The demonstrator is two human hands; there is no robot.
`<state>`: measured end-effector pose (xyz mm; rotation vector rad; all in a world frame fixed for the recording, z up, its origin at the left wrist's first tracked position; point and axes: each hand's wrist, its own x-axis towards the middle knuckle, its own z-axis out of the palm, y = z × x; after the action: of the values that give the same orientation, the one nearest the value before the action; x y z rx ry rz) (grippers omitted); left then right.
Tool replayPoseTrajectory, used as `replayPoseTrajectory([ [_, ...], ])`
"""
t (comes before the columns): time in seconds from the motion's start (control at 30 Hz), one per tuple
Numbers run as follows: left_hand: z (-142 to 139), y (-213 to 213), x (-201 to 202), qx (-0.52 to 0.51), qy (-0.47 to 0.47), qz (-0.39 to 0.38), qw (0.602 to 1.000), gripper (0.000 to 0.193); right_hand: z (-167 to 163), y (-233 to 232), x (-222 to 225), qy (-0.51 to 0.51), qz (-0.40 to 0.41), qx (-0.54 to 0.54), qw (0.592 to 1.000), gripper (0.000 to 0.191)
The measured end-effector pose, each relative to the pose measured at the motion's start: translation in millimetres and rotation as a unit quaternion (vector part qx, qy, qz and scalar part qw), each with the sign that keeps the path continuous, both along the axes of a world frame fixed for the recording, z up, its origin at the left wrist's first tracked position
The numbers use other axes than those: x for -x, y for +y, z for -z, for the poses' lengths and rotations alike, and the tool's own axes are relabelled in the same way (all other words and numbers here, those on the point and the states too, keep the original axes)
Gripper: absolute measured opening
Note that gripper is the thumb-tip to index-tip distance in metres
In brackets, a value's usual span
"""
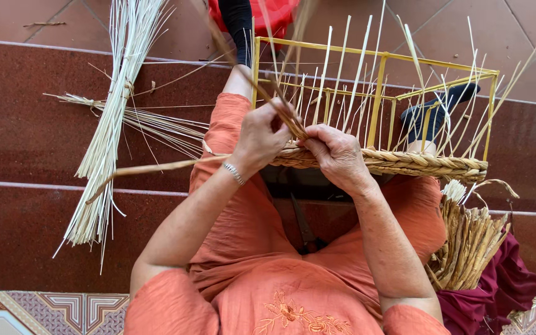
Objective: The person weaves a basket by hand, interlacing dried plant fibers around a rectangular frame. They repeatedly pull and tuck strands to build up the basket walls, occasionally adjusting the frame and trimming excess material.
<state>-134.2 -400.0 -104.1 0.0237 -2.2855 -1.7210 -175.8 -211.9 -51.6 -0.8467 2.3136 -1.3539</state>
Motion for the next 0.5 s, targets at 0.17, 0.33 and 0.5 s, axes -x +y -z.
replayPoseTrajectory([
  [0.17,-8,5,-50,-0.52,-0.145,-0.011,0.841,0.02,2,-8,-1,0.079,0.008,-0.041,0.996,0.011],
  [0.33,-41,3,-78,-0.313,-0.083,0.07,0.944,0.021,0,-20,-6,0.129,0.024,-0.083,0.988,0.004],
  [0.5,-49,-38,-64,0.364,0.084,-0.015,0.927,0.055,-13,-13,-5,0.142,-0.061,-0.045,0.987,0.008],
])
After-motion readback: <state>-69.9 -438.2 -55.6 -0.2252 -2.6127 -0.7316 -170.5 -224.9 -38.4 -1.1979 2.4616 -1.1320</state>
